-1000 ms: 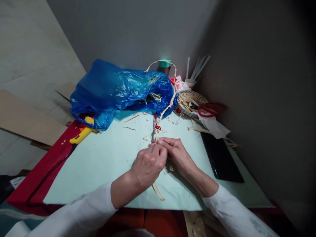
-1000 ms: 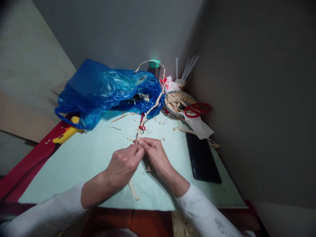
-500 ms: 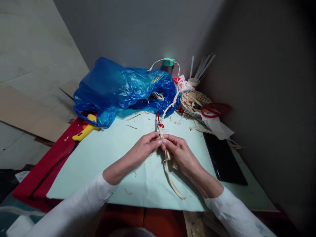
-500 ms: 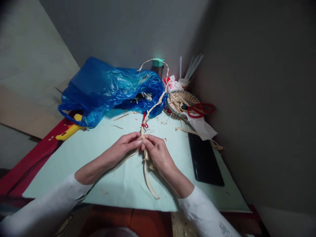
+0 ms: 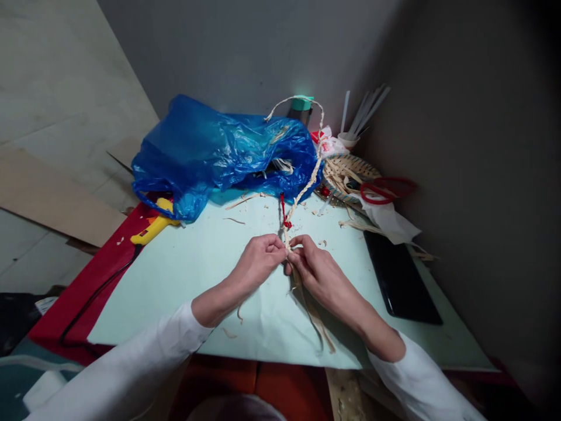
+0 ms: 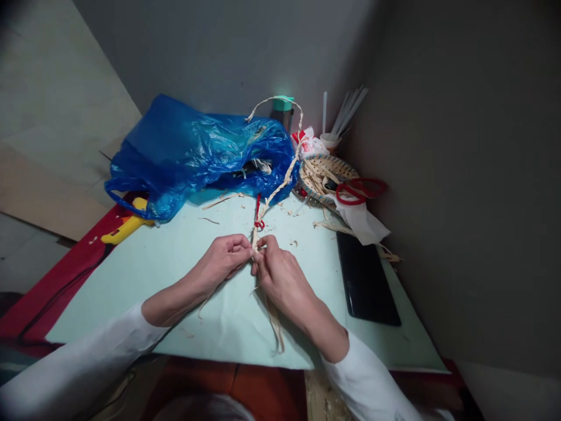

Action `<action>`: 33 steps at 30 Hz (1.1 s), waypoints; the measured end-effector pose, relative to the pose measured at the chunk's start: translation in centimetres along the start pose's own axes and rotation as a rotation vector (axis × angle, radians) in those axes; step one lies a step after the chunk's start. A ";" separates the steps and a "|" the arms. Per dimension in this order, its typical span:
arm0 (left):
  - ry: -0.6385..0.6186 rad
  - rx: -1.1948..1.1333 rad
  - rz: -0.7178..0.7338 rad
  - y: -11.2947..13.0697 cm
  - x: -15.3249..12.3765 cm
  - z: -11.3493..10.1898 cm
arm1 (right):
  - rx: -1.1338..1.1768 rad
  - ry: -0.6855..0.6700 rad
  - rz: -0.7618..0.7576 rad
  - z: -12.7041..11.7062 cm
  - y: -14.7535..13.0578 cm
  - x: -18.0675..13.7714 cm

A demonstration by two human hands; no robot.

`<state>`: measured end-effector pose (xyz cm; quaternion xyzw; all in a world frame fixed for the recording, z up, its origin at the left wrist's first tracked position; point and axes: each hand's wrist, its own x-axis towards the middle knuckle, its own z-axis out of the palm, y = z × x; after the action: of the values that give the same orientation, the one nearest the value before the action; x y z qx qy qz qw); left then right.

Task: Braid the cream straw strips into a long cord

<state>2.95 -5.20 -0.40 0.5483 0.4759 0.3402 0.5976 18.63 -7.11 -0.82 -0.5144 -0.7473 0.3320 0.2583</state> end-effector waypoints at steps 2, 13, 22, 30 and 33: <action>0.050 0.049 0.010 -0.2 0.1 0.0 | -0.277 0.016 0.026 -0.3 -0.5 -0.2; 0.072 -0.050 -0.047 -0.4 -0.2 0.0 | -0.733 0.283 -0.499 0.6 -0.4 -1.2; -0.012 -0.298 -0.079 0.2 -0.5 -1.1 | -0.738 0.377 -0.719 2.1 -0.8 -1.4; -0.052 -0.365 -0.072 0.7 -0.7 -1.6 | -0.038 0.392 -0.183 -0.1 -1.4 -1.2; -0.086 -0.359 -0.072 0.7 -0.7 -1.6 | 0.357 0.208 0.053 -0.3 -1.1 -0.3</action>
<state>1.34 -5.18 0.49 0.4296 0.4010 0.3744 0.7173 18.29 -7.59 0.20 -0.5115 -0.6321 0.4109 0.4123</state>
